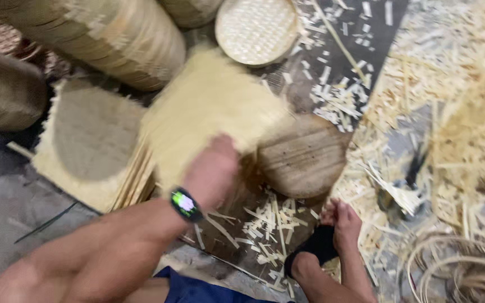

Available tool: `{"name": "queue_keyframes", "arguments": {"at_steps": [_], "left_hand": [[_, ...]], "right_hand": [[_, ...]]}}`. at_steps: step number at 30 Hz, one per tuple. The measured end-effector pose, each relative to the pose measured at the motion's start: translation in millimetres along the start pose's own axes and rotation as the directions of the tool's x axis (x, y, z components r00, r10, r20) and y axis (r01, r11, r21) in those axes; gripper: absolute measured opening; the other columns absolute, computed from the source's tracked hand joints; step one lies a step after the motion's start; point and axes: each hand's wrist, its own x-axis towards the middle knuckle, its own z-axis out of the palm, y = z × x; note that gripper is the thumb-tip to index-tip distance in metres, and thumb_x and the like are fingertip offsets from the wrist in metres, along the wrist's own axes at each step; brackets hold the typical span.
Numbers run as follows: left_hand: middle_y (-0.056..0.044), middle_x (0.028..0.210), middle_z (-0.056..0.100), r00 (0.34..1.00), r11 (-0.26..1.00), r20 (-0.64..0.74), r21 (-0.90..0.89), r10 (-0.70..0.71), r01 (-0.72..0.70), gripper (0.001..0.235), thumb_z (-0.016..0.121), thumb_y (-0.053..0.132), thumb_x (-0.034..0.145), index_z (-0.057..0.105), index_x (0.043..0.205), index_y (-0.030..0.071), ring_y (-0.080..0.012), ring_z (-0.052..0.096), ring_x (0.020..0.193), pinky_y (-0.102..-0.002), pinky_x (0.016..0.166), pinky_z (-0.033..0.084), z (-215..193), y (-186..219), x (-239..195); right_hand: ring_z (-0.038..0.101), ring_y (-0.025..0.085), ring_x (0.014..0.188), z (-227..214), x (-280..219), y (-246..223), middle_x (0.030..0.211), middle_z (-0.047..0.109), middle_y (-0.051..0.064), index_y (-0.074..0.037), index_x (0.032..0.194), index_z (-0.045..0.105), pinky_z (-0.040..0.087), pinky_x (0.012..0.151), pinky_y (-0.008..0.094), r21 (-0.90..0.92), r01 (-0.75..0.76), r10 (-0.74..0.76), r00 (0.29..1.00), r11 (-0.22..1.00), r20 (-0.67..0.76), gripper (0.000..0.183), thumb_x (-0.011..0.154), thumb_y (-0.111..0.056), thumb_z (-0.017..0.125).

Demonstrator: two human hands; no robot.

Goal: The person places a circular bamboo frame onto a woven mat, flips it over, and uses shears to trim the excess mat material around the frame's edge. The person then flips the piece back over and sets it aside with other finished items.

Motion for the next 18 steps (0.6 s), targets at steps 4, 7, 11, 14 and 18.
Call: {"name": "queue_keyframes", "arguments": {"at_steps": [4, 7, 11, 14, 18], "left_hand": [[-0.034, 0.139, 0.053, 0.798, 0.782, -0.027, 0.222, 0.602, -0.582, 0.054, 0.051, 0.005, 0.083, 0.048, 0.134, -0.011, -0.0422, 0.056, 0.129, -0.052, 0.107, 0.045, 78.3, 83.5, -7.7], [-0.032, 0.142, 0.052, 0.741, 0.736, 0.020, 0.099, 0.671, -0.670, 0.055, 0.053, 0.014, 0.084, 0.048, 0.133, -0.009, -0.0447, 0.052, 0.133, -0.055, 0.109, 0.039, 123.4, 91.1, -7.3], [-0.022, 0.140, 0.059, 0.801, 0.762, 0.072, -0.370, 0.594, -0.532, 0.051, 0.062, 0.029, 0.081, 0.060, 0.127, 0.005, -0.0372, 0.055, 0.129, -0.055, 0.110, 0.040, 152.9, 73.8, 11.1], [-0.017, 0.118, 0.065, 0.969, 0.959, 0.230, -0.239, -0.096, 0.152, 0.030, 0.065, 0.019, 0.098, 0.063, 0.125, 0.006, -0.0257, 0.064, 0.109, -0.040, 0.095, 0.053, 164.3, 30.3, 66.4], [-0.010, 0.102, 0.075, 0.869, 0.504, 0.348, -0.711, -0.353, 0.490, 0.048, 0.085, 0.024, 0.075, 0.072, 0.115, 0.001, -0.0182, 0.071, 0.088, -0.030, 0.081, 0.058, 184.0, -45.5, 126.2]], "right_hand": [[0.076, 0.016, 0.092, -11.6, 31.3, -32.1, 0.104, 0.076, 0.011, 0.000, 0.113, 0.068, 0.062, 0.081, 0.029, 0.497, -0.150, 0.071, 0.982, 0.854, 0.175, 0.061, 0.095, -0.050, 0.037], [0.059, 0.010, 0.073, -10.8, 55.7, -45.7, 0.090, 0.064, 0.001, -0.003, 0.116, 0.067, 0.046, 0.058, 0.026, 0.322, -0.136, 0.100, 0.987, 0.937, 0.128, 0.025, 0.107, -0.026, 0.063], [0.054, 0.007, 0.061, 3.3, 74.9, -43.7, 0.078, 0.066, 0.000, -0.001, 0.103, 0.071, 0.040, 0.052, 0.025, -0.149, -0.083, 0.076, 0.996, 0.985, -0.048, 0.020, 0.089, -0.014, 0.076], [0.053, 0.005, 0.061, 8.5, 73.9, -31.3, 0.077, 0.066, -0.002, -0.002, 0.102, 0.070, 0.040, 0.052, 0.022, -0.021, -0.094, 0.092, 0.992, 0.995, -0.081, 0.019, 0.087, -0.011, 0.078], [0.059, 0.004, 0.070, 14.5, 78.4, -19.7, 0.082, 0.069, -0.002, 0.000, 0.101, 0.071, 0.047, 0.061, 0.021, -0.054, 0.022, -0.029, 0.990, 0.998, -0.139, 0.021, 0.087, -0.013, 0.079]]}}
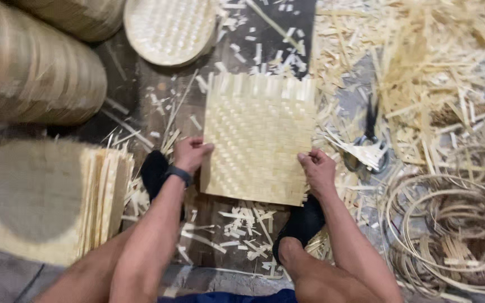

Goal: The person places a circular bamboo frame onto a woven mat, flips it over, and uses shears to trim the excess mat material around the frame's edge. The person then flips the piece back over and sets it aside with other finished items.

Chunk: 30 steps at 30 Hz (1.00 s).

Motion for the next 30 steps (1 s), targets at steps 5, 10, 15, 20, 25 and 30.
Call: {"name": "queue_keyframes", "arguments": {"at_steps": [5, 10, 15, 20, 25, 30], "left_hand": [[-0.011, 0.101, 0.073, 0.992, 0.996, 0.112, -0.072, -0.052, 0.060, 0.045, 0.085, 0.022, 0.080, 0.073, 0.116, -0.003, -0.0186, 0.064, 0.084, -0.032, 0.073, 0.052, -10.1, -51.5, 36.9], [-0.007, 0.100, 0.069, 0.988, 0.990, 0.108, -0.100, 0.110, -0.099, 0.040, 0.088, 0.019, 0.088, 0.072, 0.114, -0.007, -0.0121, 0.060, 0.083, -0.025, 0.071, 0.046, -25.1, -68.9, 41.4], [-0.003, 0.100, 0.068, 0.998, 0.998, -0.028, -0.010, 0.058, -0.059, 0.052, 0.089, 0.024, 0.082, 0.067, 0.123, 0.001, -0.0129, 0.060, 0.082, -0.027, 0.068, 0.048, -22.4, -58.2, 35.9], [-0.015, 0.120, 0.065, 0.920, 0.925, -0.154, 0.188, 0.360, -0.330, 0.067, 0.091, 0.022, 0.092, 0.053, 0.139, -0.006, -0.0201, 0.065, 0.107, -0.032, 0.091, 0.054, -28.3, -54.9, 32.6], [-0.018, 0.134, 0.060, 0.859, 0.890, -0.242, 0.043, 0.451, -0.454, 0.065, 0.084, 0.014, 0.094, 0.047, 0.143, -0.008, -0.0226, 0.065, 0.114, -0.032, 0.096, 0.056, -50.2, -72.1, 42.3], [-0.019, 0.133, 0.061, 0.822, 0.838, -0.240, -0.054, 0.517, -0.543, 0.059, 0.082, 0.009, 0.097, 0.049, 0.142, -0.010, -0.0216, 0.066, 0.111, -0.030, 0.099, 0.056, -47.3, -59.1, 37.5]], "right_hand": [[0.062, 0.011, 0.073, 7.7, -6.9, 4.0, 0.080, 0.071, 0.008, 0.003, 0.098, 0.072, 0.054, 0.068, 0.028, -0.358, 0.176, -0.201, 0.979, 0.917, -0.034, 0.028, 0.088, -0.021, 0.081], [0.066, 0.012, 0.080, -20.5, -24.4, -14.2, 0.091, 0.070, 0.007, -0.003, 0.122, 0.067, 0.056, 0.071, 0.028, -0.049, 0.194, -0.199, 0.964, 0.980, -0.176, 0.039, 0.088, -0.016, 0.078], [0.064, 0.016, 0.101, -177.7, -76.6, -22.4, 0.113, 0.061, 0.007, -0.008, 0.116, 0.069, 0.057, 0.090, 0.032, -0.542, 0.098, -0.400, 0.784, 0.835, -0.475, 0.031, 0.085, -0.009, 0.074], [0.053, 0.037, 0.117, -339.8, -126.6, -19.4, 0.120, 0.060, 0.020, -0.002, 0.121, 0.066, 0.042, 0.102, 0.050, -0.896, -0.313, -0.679, 0.585, 0.316, -0.444, 0.043, 0.087, -0.021, 0.083], [0.044, 0.040, 0.129, -402.0, -99.2, -47.8, 0.137, 0.052, 0.023, -0.006, 0.137, 0.062, 0.039, 0.106, 0.055, -0.893, -0.382, -0.544, 0.709, 0.238, -0.448, 0.051, 0.095, -0.029, 0.080], [0.049, 0.034, 0.122, -403.8, -33.1, -55.8, 0.127, 0.061, 0.014, -0.014, 0.126, 0.068, 0.034, 0.109, 0.060, -0.953, -0.290, -0.446, 0.844, 0.086, -0.298, 0.040, 0.090, -0.030, 0.077]]}}
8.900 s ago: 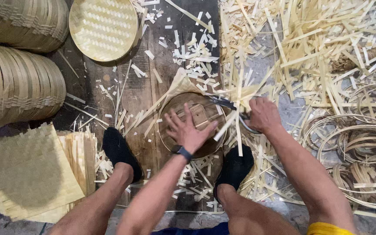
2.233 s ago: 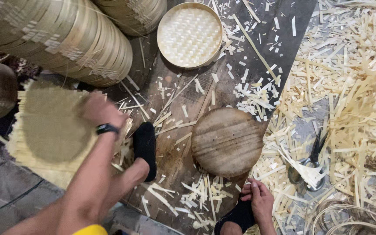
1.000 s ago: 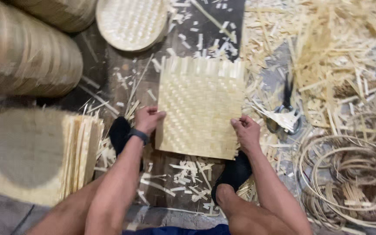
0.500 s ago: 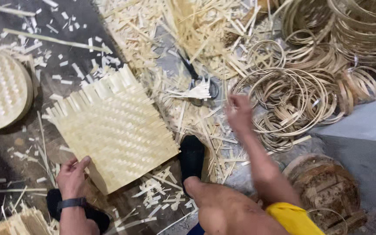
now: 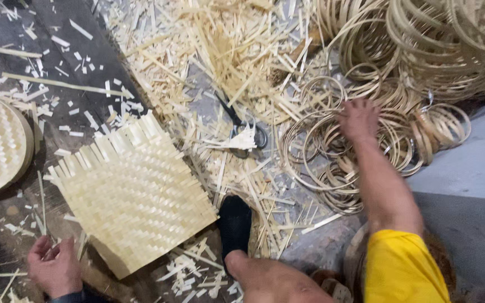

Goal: The person places a circular bamboo frame onto a woven mat, flips it over, and uses shears to trim the excess mat material around the frame's edge. The person then flips the piece back over and sets it aside with other finished items.

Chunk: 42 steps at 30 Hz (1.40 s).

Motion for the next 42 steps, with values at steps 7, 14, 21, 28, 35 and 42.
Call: {"name": "queue_keyframes", "arguments": {"at_steps": [7, 14, 21, 28, 35, 42], "left_hand": [[-0.023, 0.121, 0.068, 0.992, 0.945, -0.122, 0.319, -0.030, 0.068, 0.040, 0.079, 0.008, 0.102, 0.061, 0.135, -0.007, -0.0266, 0.068, 0.111, -0.035, 0.089, 0.057, 5.7, 112.6, -7.2], [-0.005, 0.111, 0.075, 0.907, 0.989, 0.394, -0.030, 0.148, -0.148, 0.028, 0.066, 0.021, 0.102, 0.071, 0.124, 0.006, -0.0139, 0.071, 0.101, -0.028, 0.088, 0.056, 97.1, 271.7, -23.8], [0.000, 0.057, 0.040, 0.427, 0.755, 0.859, -0.075, -0.282, 0.652, 0.077, 0.031, 0.081, 0.092, 0.044, 0.060, 0.012, -0.0106, 0.029, 0.044, -0.028, 0.039, 0.021, 122.1, 367.8, -75.3], [0.004, 0.055, 0.033, 0.355, 0.509, 0.857, -0.131, -0.372, 0.851, 0.071, 0.030, 0.082, 0.091, 0.032, 0.059, 0.019, -0.0085, 0.025, 0.044, -0.026, 0.041, 0.019, 74.8, 333.2, -85.3], [0.009, 0.052, 0.030, 0.491, 0.562, 0.764, -0.208, -0.418, 0.801, 0.067, 0.031, 0.078, 0.095, 0.034, 0.060, 0.021, -0.0069, 0.023, 0.041, -0.026, 0.038, 0.018, 72.5, 294.8, -86.9], [0.009, 0.093, 0.067, 0.893, 0.497, 0.442, -0.759, -0.083, 0.421, 0.049, 0.061, 0.053, 0.097, 0.061, 0.119, 0.009, -0.0042, 0.033, 0.054, -0.023, 0.043, 0.027, 38.3, 240.4, -47.3]], "right_hand": [[0.067, 0.026, 0.088, -54.1, 13.2, -9.4, 0.100, 0.067, 0.011, -0.008, 0.111, 0.066, 0.058, 0.080, 0.042, 0.106, 0.246, -0.248, 0.969, 0.963, 0.009, 0.012, 0.099, -0.006, 0.064], [0.064, 0.022, 0.073, -211.3, -24.6, -196.9, 0.083, 0.063, 0.010, -0.003, 0.096, 0.062, 0.055, 0.058, 0.032, 0.228, 0.858, -0.766, 0.513, 0.459, -0.387, 0.004, 0.099, -0.001, 0.062], [0.059, 0.024, 0.082, -297.5, -88.1, -351.2, 0.087, 0.058, 0.008, -0.001, 0.103, 0.064, 0.053, 0.070, 0.036, 0.212, 0.977, -0.813, 0.121, -0.002, -0.569, 0.024, 0.083, -0.013, 0.072], [0.056, 0.019, 0.075, -282.5, -114.9, -405.6, 0.079, 0.053, 0.003, -0.008, 0.091, 0.068, 0.049, 0.061, 0.034, 0.207, 0.978, -0.831, 0.113, -0.003, -0.545, 0.014, 0.080, -0.016, 0.074], [0.055, 0.016, 0.063, -241.6, -137.1, -438.1, 0.070, 0.053, 0.002, -0.008, 0.082, 0.067, 0.043, 0.046, 0.033, 0.278, 0.949, -0.809, 0.279, 0.149, -0.518, 0.017, 0.087, -0.018, 0.080], [0.074, 0.014, 0.077, -240.1, -77.3, -407.4, 0.089, 0.075, 0.003, -0.011, 0.119, 0.072, 0.064, 0.065, 0.029, 0.906, -0.258, -0.297, 0.884, 0.334, 0.361, 0.038, 0.096, -0.039, 0.062]]}}
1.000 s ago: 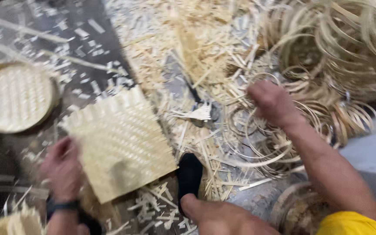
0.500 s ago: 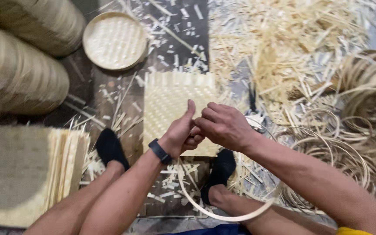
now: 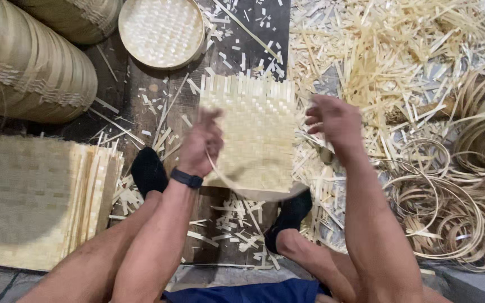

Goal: The person places a circular bamboo frame onto a woven mat, flips it over, and uses shears to trim the excess mat material around the frame's edge. The person then flips the piece back over and sets it aside with other finished items.

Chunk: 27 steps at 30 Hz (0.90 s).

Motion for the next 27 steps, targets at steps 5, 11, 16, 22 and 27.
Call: {"name": "queue_keyframes", "arguments": {"at_steps": [5, 11, 16, 22, 27], "left_hand": [[-0.003, 0.068, 0.061, 0.991, 0.941, -0.065, -0.324, -0.120, 0.093, 0.038, 0.062, 0.038, 0.096, 0.067, 0.103, 0.000, -0.0124, 0.051, 0.059, -0.026, 0.051, 0.043, -19.7, 20.8, 8.0], [0.004, 0.060, 0.054, 0.950, 0.937, -0.109, 0.164, -0.294, 0.309, 0.029, 0.065, 0.029, 0.096, 0.068, 0.085, 0.003, -0.0068, 0.042, 0.048, -0.021, 0.042, 0.034, -9.9, 41.9, 25.5], [0.007, 0.054, 0.042, 0.953, 0.963, -0.148, -0.096, -0.263, 0.251, 0.034, 0.070, 0.028, 0.099, 0.056, 0.072, 0.012, -0.0049, 0.034, 0.042, -0.020, 0.034, 0.025, -10.0, 27.5, 30.3], [0.006, 0.054, 0.040, 0.951, 0.971, -0.216, -0.134, -0.223, 0.197, 0.035, 0.068, 0.029, 0.100, 0.053, 0.073, 0.012, -0.0053, 0.034, 0.042, -0.020, 0.034, 0.026, -19.9, 20.9, 34.3], [0.007, 0.053, 0.040, 0.934, 0.961, -0.322, -0.268, -0.157, 0.069, 0.034, 0.066, 0.032, 0.101, 0.055, 0.076, 0.013, -0.0054, 0.034, 0.040, -0.021, 0.033, 0.028, -26.8, 24.5, 34.9]], "right_hand": [[0.062, 0.014, 0.063, -18.8, 17.7, 49.2, 0.075, 0.064, 0.004, 0.004, 0.126, 0.068, 0.053, 0.056, 0.029, 0.741, -0.080, -0.230, 0.924, 0.667, 0.307, 0.045, 0.108, -0.037, 0.064], [0.050, 0.009, 0.052, -6.3, 22.4, 81.0, 0.069, 0.061, 0.000, -0.002, 0.132, 0.066, 0.038, 0.044, 0.024, 0.587, 0.042, -0.185, 0.965, 0.808, 0.186, 0.050, 0.099, -0.038, 0.066], [0.038, 0.005, 0.050, 1.6, 15.8, 78.1, 0.063, 0.051, -0.003, -0.002, 0.128, 0.075, 0.029, 0.042, 0.022, 0.299, 0.174, -0.245, 0.944, 0.938, 0.221, 0.041, 0.103, -0.034, 0.069], [0.042, 0.007, 0.042, 18.1, 6.3, 80.6, 0.057, 0.053, -0.003, -0.010, 0.138, 0.064, 0.035, 0.037, 0.025, 0.552, 0.046, -0.162, 0.973, 0.832, 0.163, 0.043, 0.102, -0.034, 0.058], [0.044, 0.006, 0.044, 21.0, -6.3, 79.9, 0.056, 0.043, -0.006, -0.009, 0.152, 0.052, 0.041, 0.038, 0.024, 0.758, -0.014, -0.231, 0.949, 0.652, 0.216, 0.054, 0.105, -0.034, 0.061]]}}
